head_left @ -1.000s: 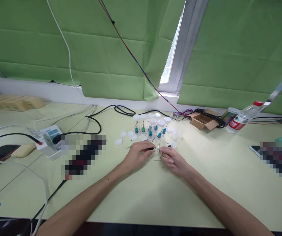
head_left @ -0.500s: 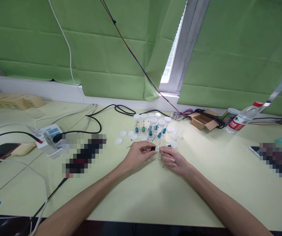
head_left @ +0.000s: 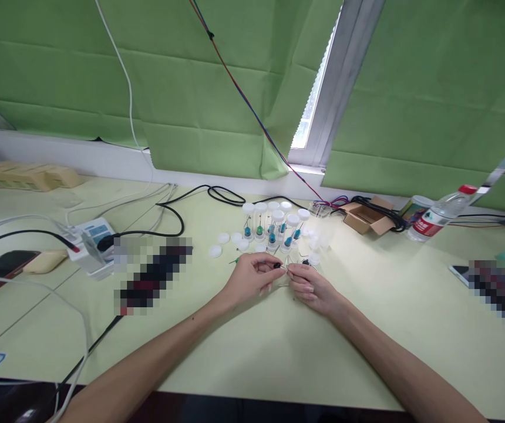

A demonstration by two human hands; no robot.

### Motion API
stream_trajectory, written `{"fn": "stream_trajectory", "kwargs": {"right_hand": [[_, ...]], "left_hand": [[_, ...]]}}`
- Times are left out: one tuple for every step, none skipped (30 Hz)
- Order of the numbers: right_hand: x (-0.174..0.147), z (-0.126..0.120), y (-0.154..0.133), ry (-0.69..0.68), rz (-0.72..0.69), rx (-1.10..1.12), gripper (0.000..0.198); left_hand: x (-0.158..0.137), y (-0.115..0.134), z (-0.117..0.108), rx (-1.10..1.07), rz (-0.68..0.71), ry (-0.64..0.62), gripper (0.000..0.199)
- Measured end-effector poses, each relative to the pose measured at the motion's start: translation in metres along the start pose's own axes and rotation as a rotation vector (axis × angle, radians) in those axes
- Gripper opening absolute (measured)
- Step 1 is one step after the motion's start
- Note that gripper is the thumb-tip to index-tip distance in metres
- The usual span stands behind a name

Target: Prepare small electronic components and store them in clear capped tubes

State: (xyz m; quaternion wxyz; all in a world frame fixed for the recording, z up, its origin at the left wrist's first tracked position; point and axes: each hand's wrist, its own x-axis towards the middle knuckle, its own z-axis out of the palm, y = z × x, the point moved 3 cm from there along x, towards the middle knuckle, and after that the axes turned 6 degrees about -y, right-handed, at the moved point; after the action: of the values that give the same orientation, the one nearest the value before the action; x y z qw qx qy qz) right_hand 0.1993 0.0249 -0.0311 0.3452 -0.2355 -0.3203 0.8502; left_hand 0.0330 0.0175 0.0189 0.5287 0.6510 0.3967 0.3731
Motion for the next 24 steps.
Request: {"fn": "stream_trajectory", "kwargs": {"right_hand": [[0.0,0.0,0.0,-0.001,-0.004,-0.006,0.024],[0.0,0.001,0.0,-0.002,-0.012,-0.019,0.025],[0.0,0.001,0.0,-0.002,-0.023,-0.038,0.026],[0.0,0.002,0.0,0.0,-0.04,-0.065,0.027],[0.0,0.004,0.0,0.004,-0.065,-0.098,0.029],[0.0,0.005,0.0,0.011,-0.095,-0.138,0.03],[0.0,0.007,-0.001,0.023,-0.135,-0.184,0.031],[0.0,0.009,-0.002,0.04,-0.184,-0.239,0.031],[-0.001,0.01,-0.003,0.062,-0.24,-0.303,0.031],[-0.002,0.012,-0.005,0.087,-0.297,-0.372,0.03],[-0.003,0.013,-0.006,0.112,-0.348,-0.438,0.03],[-0.004,0.014,-0.008,0.135,-0.391,-0.498,0.03],[-0.005,0.015,-0.009,0.156,-0.425,-0.55,0.03],[-0.005,0.016,-0.01,0.172,-0.446,-0.59,0.03],[-0.006,0.016,-0.01,0.184,-0.461,-0.621,0.03],[-0.006,0.016,-0.011,0.193,-0.47,-0.644,0.03],[-0.007,0.016,-0.012,0.198,-0.475,-0.658,0.03],[-0.007,0.017,-0.012,0.197,-0.473,-0.661,0.03],[-0.007,0.017,-0.012,0.189,-0.464,-0.649,0.03],[-0.007,0.017,-0.012,0.175,-0.444,-0.622,0.03],[-0.007,0.017,-0.012,0.157,-0.414,-0.579,0.03],[-0.006,0.017,-0.011,0.135,-0.369,-0.523,0.03],[-0.006,0.017,-0.01,0.114,-0.313,-0.455,0.031],[-0.005,0.016,-0.009,0.098,-0.251,-0.384,0.031]], "left_hand": [[0.0,0.0,0.0,-0.003,-0.007,0.002,0.026],[0.0,0.001,0.0,-0.009,-0.015,0.005,0.026],[0.0,0.001,0.0,-0.015,-0.023,0.008,0.026],[0.0,0.001,0.0,-0.02,-0.031,0.01,0.025],[0.0,0.0,0.0,-0.024,-0.038,0.011,0.025],[0.0,0.0,0.0,-0.026,-0.043,0.011,0.025],[0.0,0.0,-0.001,-0.029,-0.046,0.011,0.024],[0.0,0.001,-0.001,-0.034,-0.049,0.009,0.024],[0.001,0.001,-0.001,-0.041,-0.051,0.004,0.024],[0.001,0.001,-0.002,-0.05,-0.053,-0.001,0.024],[0.001,0.001,-0.002,-0.06,-0.055,-0.008,0.025],[0.002,0.001,-0.002,-0.07,-0.054,-0.013,0.026],[0.002,0.001,-0.002,-0.078,-0.053,-0.018,0.026],[0.002,0.001,-0.002,-0.083,-0.049,-0.021,0.027],[0.003,0.0,-0.002,-0.085,-0.043,-0.023,0.028],[0.003,0.0,-0.003,-0.084,-0.036,-0.024,0.028],[0.003,-0.001,-0.003,-0.079,-0.028,-0.027,0.028],[0.003,-0.001,-0.003,-0.071,-0.018,-0.029,0.027],[0.003,-0.001,-0.003,-0.061,-0.008,-0.033,0.027],[0.004,0.0,-0.003,-0.05,0.005,-0.036,0.026],[0.004,0.0,-0.004,-0.039,0.02,-0.039,0.026],[0.004,0.0,-0.004,-0.028,0.038,-0.042,0.025],[0.004,0.001,-0.004,-0.015,0.057,-0.046,0.025],[0.004,0.001,-0.005,0.004,0.078,-0.048,0.024]]}}
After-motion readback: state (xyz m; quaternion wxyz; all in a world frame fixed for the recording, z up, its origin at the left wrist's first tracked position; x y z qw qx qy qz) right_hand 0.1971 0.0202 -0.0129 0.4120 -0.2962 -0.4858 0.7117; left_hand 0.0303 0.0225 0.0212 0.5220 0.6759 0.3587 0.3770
